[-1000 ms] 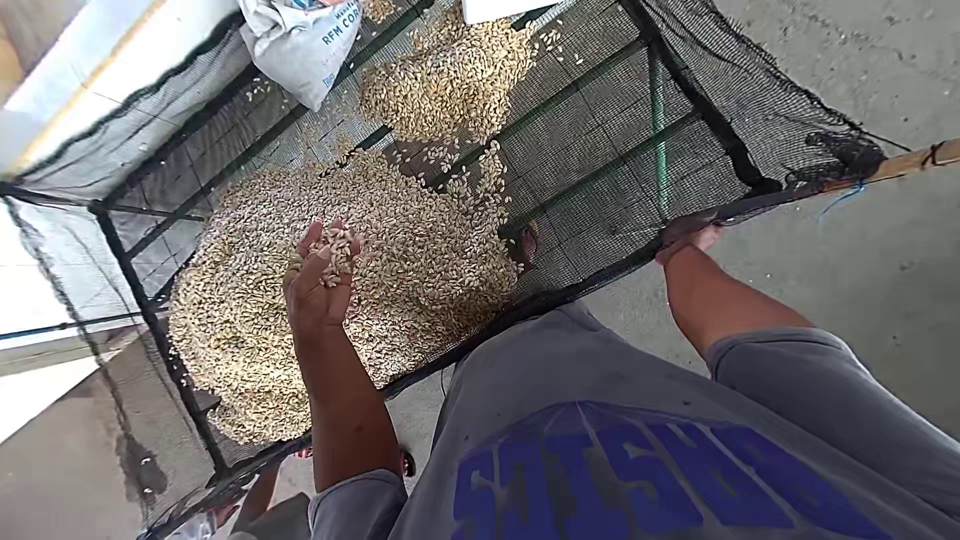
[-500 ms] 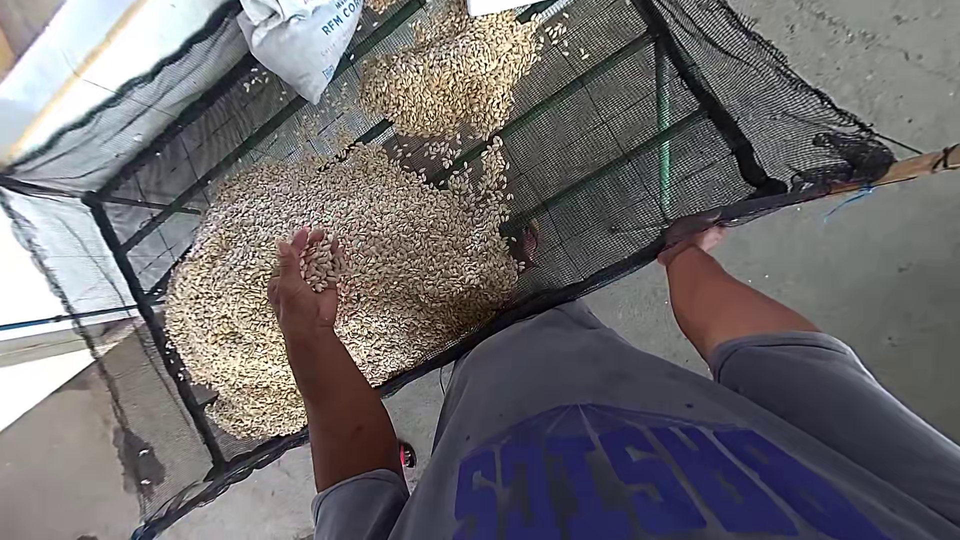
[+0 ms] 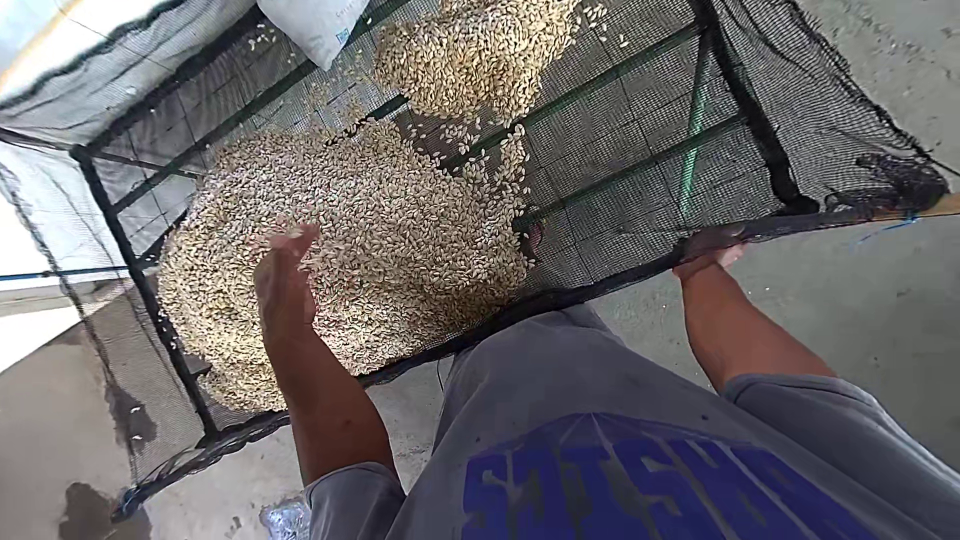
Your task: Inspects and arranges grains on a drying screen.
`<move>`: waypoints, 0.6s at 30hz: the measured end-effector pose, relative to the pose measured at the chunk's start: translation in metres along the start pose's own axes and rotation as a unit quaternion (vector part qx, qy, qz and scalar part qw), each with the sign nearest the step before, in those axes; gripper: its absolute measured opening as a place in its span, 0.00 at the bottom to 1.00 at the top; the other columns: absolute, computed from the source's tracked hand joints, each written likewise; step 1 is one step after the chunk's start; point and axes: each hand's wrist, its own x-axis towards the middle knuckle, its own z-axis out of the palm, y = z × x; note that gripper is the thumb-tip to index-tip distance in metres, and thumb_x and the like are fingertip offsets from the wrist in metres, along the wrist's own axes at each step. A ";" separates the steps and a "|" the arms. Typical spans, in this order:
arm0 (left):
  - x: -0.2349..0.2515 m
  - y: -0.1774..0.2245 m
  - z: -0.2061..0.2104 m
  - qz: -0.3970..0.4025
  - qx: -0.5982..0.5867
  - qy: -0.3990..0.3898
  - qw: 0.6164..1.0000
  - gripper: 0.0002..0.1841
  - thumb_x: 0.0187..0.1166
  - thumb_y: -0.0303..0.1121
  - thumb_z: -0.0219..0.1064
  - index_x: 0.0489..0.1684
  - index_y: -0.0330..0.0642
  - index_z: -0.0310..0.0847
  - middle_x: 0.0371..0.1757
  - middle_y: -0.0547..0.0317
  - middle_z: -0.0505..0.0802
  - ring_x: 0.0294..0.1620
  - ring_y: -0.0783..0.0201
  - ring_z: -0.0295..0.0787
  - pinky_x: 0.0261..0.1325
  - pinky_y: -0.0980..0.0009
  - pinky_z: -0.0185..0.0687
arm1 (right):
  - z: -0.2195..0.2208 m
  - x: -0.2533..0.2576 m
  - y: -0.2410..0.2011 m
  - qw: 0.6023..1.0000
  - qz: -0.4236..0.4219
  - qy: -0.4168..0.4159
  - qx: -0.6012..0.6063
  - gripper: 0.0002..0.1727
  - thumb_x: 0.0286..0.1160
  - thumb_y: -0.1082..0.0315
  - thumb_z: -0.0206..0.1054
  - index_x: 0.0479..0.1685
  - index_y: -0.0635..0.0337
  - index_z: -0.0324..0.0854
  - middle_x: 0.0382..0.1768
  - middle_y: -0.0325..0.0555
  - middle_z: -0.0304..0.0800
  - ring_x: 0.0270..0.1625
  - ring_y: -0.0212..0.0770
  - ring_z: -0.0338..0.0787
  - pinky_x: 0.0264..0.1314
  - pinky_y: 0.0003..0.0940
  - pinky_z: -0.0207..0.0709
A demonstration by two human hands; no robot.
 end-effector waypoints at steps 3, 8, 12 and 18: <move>0.014 0.009 0.018 -0.072 0.317 -0.076 0.943 0.43 0.81 0.60 0.65 0.89 0.38 0.62 0.70 0.32 0.87 0.75 0.33 0.80 0.77 0.28 0.65 | 0.000 -0.004 -0.003 0.999 -0.018 -0.001 -0.027 0.29 0.97 0.55 0.36 0.88 0.64 0.58 0.80 0.58 0.72 0.81 0.46 0.75 0.80 0.46 0.73; 0.043 0.025 0.068 -0.039 0.471 -0.178 0.863 0.41 0.71 0.53 0.79 0.85 0.46 0.72 0.92 0.29 0.58 0.93 0.22 0.37 0.79 0.12 0.26 | 0.001 0.004 0.000 0.994 -0.023 0.020 -0.104 0.34 0.96 0.49 0.34 0.88 0.63 0.58 0.81 0.58 0.73 0.83 0.47 0.74 0.82 0.46 0.72; 0.073 0.025 0.133 0.093 0.468 -0.249 0.843 0.23 0.85 0.37 0.65 0.79 0.48 0.79 0.71 0.36 0.87 0.77 0.32 0.77 0.78 0.26 0.61 | 0.001 0.006 0.003 0.996 -0.006 0.026 -0.080 0.36 0.95 0.44 0.32 0.88 0.60 0.60 0.80 0.57 0.74 0.81 0.46 0.77 0.80 0.47 0.74; 0.108 0.005 0.185 0.146 0.501 -0.347 0.779 0.18 0.79 0.25 0.62 0.58 0.55 0.93 0.63 0.43 0.88 0.72 0.36 0.77 0.68 0.32 0.72 | 0.003 0.002 -0.002 0.994 0.007 0.038 -0.100 0.35 0.95 0.43 0.32 0.86 0.57 0.61 0.71 0.55 0.80 0.65 0.45 0.87 0.65 0.47 0.83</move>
